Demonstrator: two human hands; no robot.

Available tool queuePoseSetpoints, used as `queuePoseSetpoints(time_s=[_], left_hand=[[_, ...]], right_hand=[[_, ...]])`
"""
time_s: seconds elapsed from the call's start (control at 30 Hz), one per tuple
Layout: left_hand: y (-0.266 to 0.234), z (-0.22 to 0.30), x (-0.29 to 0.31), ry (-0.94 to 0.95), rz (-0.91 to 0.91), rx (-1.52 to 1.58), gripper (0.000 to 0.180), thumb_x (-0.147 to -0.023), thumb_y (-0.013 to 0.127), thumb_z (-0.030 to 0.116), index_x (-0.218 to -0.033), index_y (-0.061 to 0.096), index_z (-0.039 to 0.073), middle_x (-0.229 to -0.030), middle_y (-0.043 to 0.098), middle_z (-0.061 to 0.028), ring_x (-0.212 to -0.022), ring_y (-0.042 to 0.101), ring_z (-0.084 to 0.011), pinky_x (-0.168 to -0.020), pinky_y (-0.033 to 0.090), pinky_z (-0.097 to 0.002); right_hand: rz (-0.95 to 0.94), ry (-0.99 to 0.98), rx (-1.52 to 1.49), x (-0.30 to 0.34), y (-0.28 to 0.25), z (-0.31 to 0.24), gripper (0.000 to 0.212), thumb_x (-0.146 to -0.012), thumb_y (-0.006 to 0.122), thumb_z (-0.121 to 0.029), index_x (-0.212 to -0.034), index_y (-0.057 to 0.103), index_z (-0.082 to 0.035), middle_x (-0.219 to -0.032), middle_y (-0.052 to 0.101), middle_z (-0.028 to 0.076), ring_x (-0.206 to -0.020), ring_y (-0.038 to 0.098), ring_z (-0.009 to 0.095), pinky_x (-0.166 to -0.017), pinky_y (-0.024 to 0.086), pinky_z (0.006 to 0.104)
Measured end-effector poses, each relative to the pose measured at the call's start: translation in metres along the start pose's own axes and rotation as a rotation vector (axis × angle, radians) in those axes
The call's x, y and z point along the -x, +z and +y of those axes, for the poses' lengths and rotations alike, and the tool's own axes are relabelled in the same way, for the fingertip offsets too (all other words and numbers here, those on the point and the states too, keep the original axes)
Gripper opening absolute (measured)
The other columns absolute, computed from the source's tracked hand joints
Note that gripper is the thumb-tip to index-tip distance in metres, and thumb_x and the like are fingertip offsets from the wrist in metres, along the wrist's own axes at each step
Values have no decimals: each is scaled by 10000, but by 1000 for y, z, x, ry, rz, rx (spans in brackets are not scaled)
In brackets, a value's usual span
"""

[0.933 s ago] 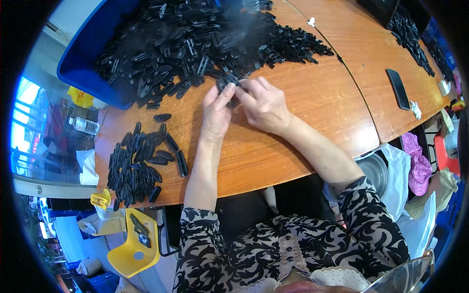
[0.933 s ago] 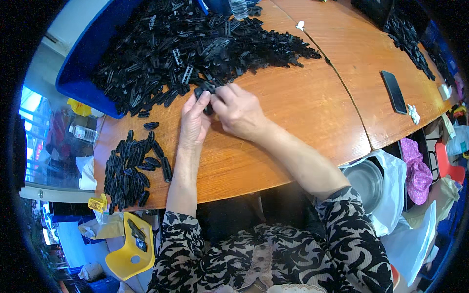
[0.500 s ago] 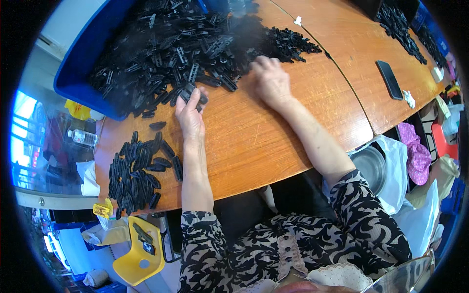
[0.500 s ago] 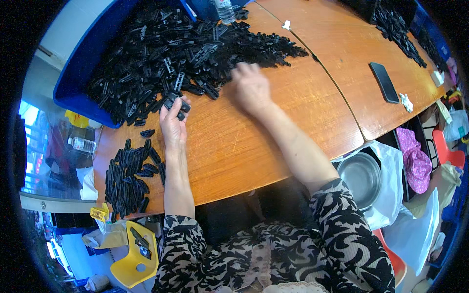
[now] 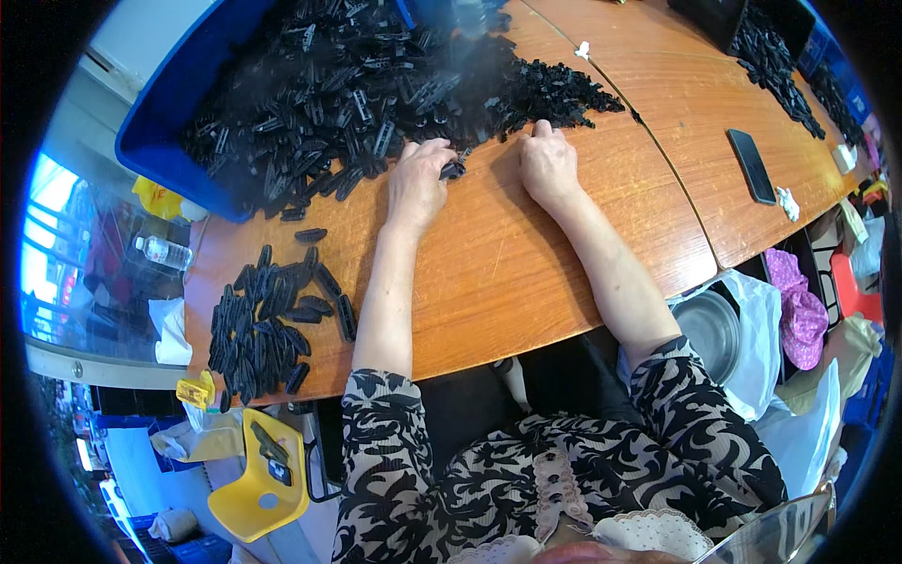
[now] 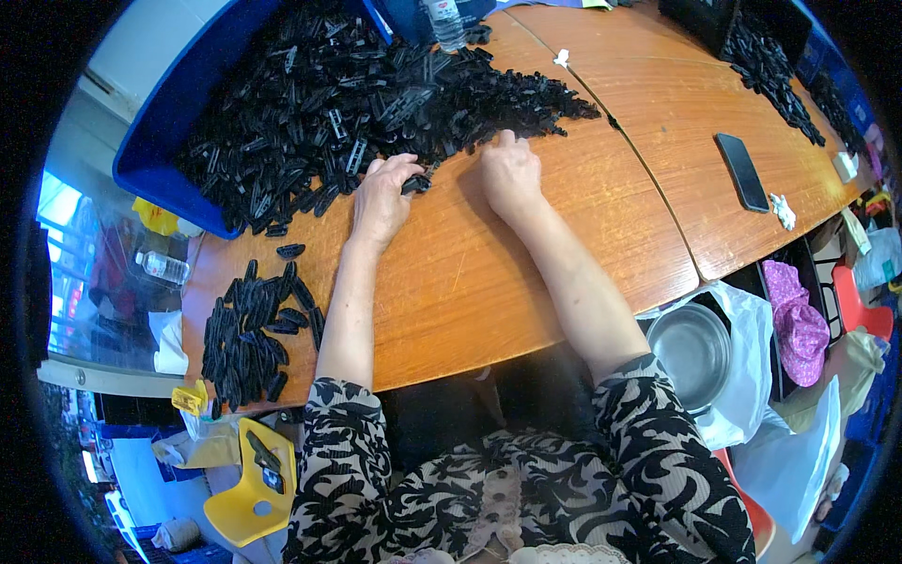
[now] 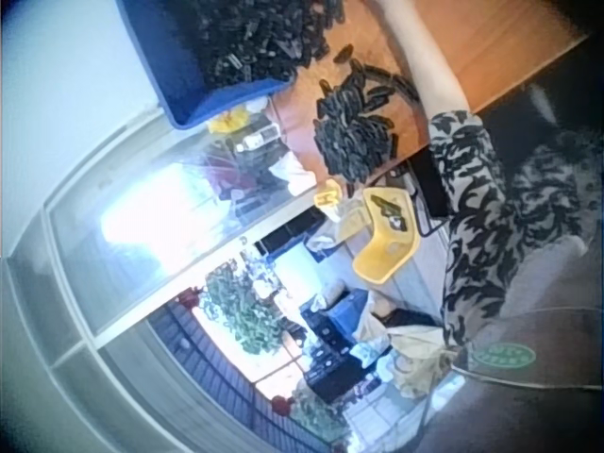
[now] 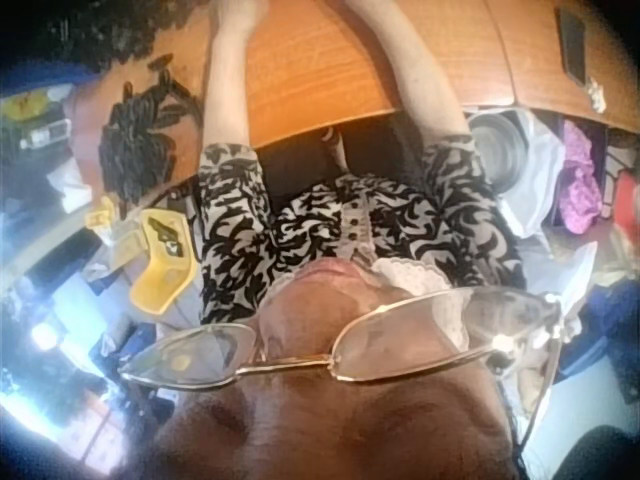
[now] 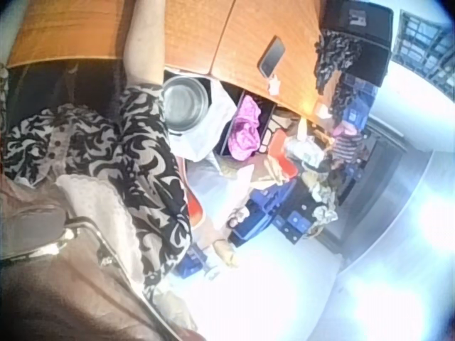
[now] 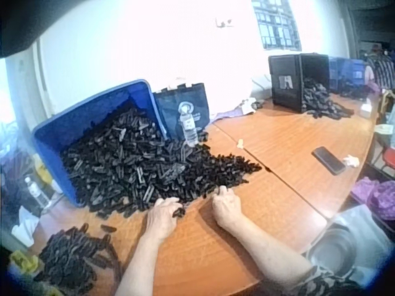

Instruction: The person assembles plastic components by hand, fitting the pieces together and placing the assembled items into a pile on the table.

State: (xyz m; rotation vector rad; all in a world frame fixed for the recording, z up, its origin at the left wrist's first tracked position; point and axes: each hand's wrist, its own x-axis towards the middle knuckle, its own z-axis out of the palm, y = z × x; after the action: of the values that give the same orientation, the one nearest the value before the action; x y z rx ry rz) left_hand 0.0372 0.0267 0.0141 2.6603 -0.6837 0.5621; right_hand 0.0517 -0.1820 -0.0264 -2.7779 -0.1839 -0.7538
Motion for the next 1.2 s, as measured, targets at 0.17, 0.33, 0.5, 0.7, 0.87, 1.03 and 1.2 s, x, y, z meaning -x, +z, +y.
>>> queuePoseSetpoints(time_s=[0.17,0.33,0.5,0.7,0.87,1.03,1.2], left_hand=[[-3,5,20,-439,60,628,275,-803,780,105,-1051,687,32,-1081,707,-110,-961,651,-243,-854,508,-355],[-6,10,32,-570,140,1709,305,-870,727,117,-1146,626,35,-1110,705,-153,-942,671,-167,-807,528,-305],[-7,8,39,-561,148,1850,280,-885,680,62,-1156,613,39,-1122,696,-178,-1028,679,-247,-867,561,-363],[-1,8,36,-613,102,1902,284,-883,675,48,-1160,613,45,-1118,693,-169,-1036,678,-250,-886,565,-386],[5,10,40,-592,137,1892,291,-871,694,58,-1151,617,52,-1083,672,-78,-1024,651,-198,-934,546,-373],[1,17,37,-577,101,1873,287,-873,688,61,-1151,623,34,-1083,664,-72,-1035,640,-190,-961,531,-367],[-5,18,38,-567,111,1825,284,-877,676,57,-1154,626,17,-1081,666,-83,-1038,637,-185,-979,524,-365]], right_hand=[[-74,100,-33,-4,-1,1,84,-828,624,-44,-838,705,-27,-1022,618,184,-953,647,341,-782,571,424],[-184,71,11,-8,-8,21,105,-797,639,-14,-861,721,-18,-1038,633,194,-1004,646,354,-807,572,423],[-248,17,29,-7,-22,8,121,-806,651,-27,-913,708,-34,-972,648,181,-913,670,341,-792,561,425],[237,-215,-613,6,-23,-27,217,-780,725,-3,-961,610,-35,-887,637,155,-831,665,341,-681,542,430],[474,-486,-758,21,-34,-61,219,-773,720,68,-957,630,-11,-905,641,128,-756,652,295,-618,543,359],[514,-498,-648,24,-36,-58,246,-747,729,65,-957,627,-10,-908,637,137,-772,656,295,-628,546,362],[440,-552,-679,26,-36,-58,239,-721,730,58,-924,623,-10,-903,638,133,-741,647,289,-620,545,369]])
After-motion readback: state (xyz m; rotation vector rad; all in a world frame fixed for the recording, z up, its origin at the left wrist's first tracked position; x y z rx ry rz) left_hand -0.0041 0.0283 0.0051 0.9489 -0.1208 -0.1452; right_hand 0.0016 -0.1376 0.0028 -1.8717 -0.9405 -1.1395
